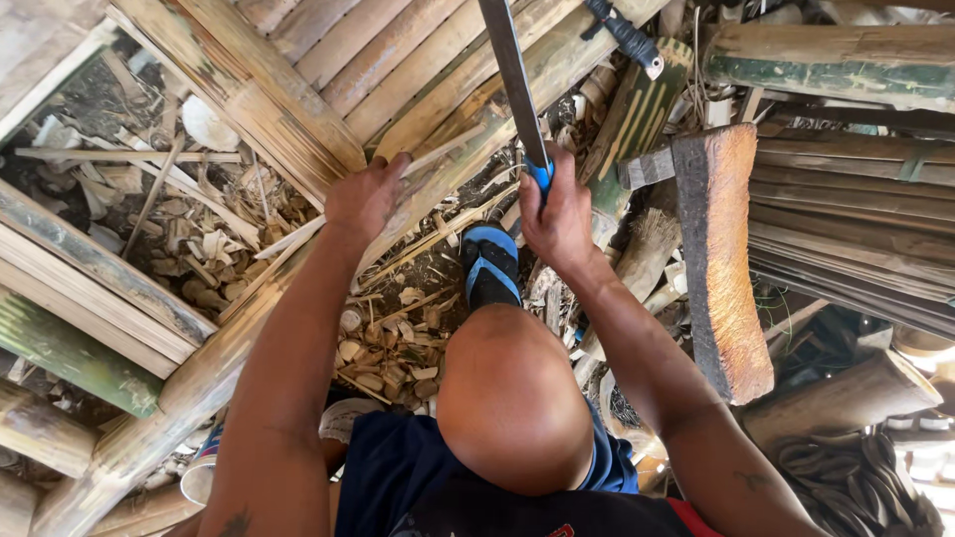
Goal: The person assembles a bamboo structure by placing split bamboo strips into a frame, hammering nails to secure them, and sawing off excess length. The person uses a hammer, hand saw, and nails to build the structure.
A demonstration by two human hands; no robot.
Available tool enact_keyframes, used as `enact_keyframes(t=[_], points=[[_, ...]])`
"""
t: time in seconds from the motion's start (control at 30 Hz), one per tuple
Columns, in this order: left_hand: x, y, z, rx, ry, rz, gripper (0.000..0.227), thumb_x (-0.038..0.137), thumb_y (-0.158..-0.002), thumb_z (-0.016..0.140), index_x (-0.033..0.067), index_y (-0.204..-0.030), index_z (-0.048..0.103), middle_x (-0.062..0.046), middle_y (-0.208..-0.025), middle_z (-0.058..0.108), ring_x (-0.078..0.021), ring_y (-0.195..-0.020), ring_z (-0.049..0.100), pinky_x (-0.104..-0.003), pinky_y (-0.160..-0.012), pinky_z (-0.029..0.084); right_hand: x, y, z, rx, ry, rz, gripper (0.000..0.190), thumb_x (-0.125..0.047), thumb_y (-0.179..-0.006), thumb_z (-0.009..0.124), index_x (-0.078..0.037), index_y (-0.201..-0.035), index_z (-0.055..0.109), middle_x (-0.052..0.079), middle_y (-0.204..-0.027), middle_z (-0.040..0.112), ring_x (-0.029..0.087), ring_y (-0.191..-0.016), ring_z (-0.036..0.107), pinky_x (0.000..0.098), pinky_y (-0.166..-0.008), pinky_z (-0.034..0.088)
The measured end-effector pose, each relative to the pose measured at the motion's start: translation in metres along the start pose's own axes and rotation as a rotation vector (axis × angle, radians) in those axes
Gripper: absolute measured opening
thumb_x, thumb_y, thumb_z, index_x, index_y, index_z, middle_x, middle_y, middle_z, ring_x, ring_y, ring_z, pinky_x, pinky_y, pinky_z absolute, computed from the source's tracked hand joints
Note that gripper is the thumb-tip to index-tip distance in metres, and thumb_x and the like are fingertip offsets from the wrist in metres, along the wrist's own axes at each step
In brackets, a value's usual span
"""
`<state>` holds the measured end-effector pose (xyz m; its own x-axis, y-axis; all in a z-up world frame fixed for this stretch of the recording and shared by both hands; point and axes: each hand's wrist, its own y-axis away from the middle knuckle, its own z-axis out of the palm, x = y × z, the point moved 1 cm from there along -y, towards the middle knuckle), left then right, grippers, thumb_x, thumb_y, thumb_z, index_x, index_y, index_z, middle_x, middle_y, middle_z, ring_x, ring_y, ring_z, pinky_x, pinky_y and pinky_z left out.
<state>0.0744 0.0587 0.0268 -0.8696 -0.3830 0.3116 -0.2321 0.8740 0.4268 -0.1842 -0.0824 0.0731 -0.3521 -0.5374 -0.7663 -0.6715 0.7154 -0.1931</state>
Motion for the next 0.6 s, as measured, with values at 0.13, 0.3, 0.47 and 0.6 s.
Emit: enact_keyframes(t=[0.13, 0.3, 0.47, 0.6], points=[[0.001, 0.0, 0.0, 0.032, -0.06, 0.028, 0.032, 0.023, -0.104, 0.054, 0.019, -0.135, 0.046, -0.019, -0.114, 0.066, -0.0394, -0.082, 0.071, -0.051, -0.065, 0.06, 0.019, -0.015, 0.029, -0.429, 0.29, 0.373, 0.03, -0.015, -0.106, 0.054, 0.004, -0.127, 0.044, 0.011, -0.059, 0.06, 0.022, -0.039, 0.057, 0.036, -0.032, 0.049], [0.0, 0.007, 0.002, -0.132, -0.03, -0.063, 0.034, 0.013, -0.106, 0.05, 0.0184, -0.14, 0.046, -0.02, -0.115, 0.067, -0.035, -0.074, 0.071, -0.044, -0.061, 0.06, 0.023, -0.005, 0.016, -0.167, -0.004, 0.191, 0.016, -0.012, -0.112, 0.049, 0.003, -0.116, 0.044, 0.007, -0.064, 0.058, 0.016, -0.042, 0.06, 0.0307, -0.036, 0.047], [-0.004, -0.001, 0.002, -0.021, -0.011, 0.012, 0.037, 0.027, -0.105, 0.055, 0.0154, -0.139, 0.047, -0.022, -0.117, 0.066, -0.0362, -0.072, 0.07, -0.048, -0.059, 0.063, 0.021, -0.011, 0.023, -0.029, -0.012, 0.104, 0.02, -0.014, -0.111, 0.049, 0.003, -0.119, 0.041, 0.009, -0.064, 0.059, 0.018, -0.048, 0.062, 0.0306, -0.042, 0.05], [-0.001, 0.002, -0.001, 0.0, -0.067, -0.031, 0.041, 0.029, -0.105, 0.054, 0.0233, -0.144, 0.045, -0.016, -0.108, 0.07, -0.0303, -0.071, 0.073, -0.067, -0.094, 0.046, 0.027, -0.02, 0.038, -0.385, 0.159, 0.413, 0.022, -0.018, -0.107, 0.054, 0.001, -0.114, 0.045, 0.01, -0.059, 0.06, 0.021, -0.042, 0.059, 0.0328, -0.035, 0.049]])
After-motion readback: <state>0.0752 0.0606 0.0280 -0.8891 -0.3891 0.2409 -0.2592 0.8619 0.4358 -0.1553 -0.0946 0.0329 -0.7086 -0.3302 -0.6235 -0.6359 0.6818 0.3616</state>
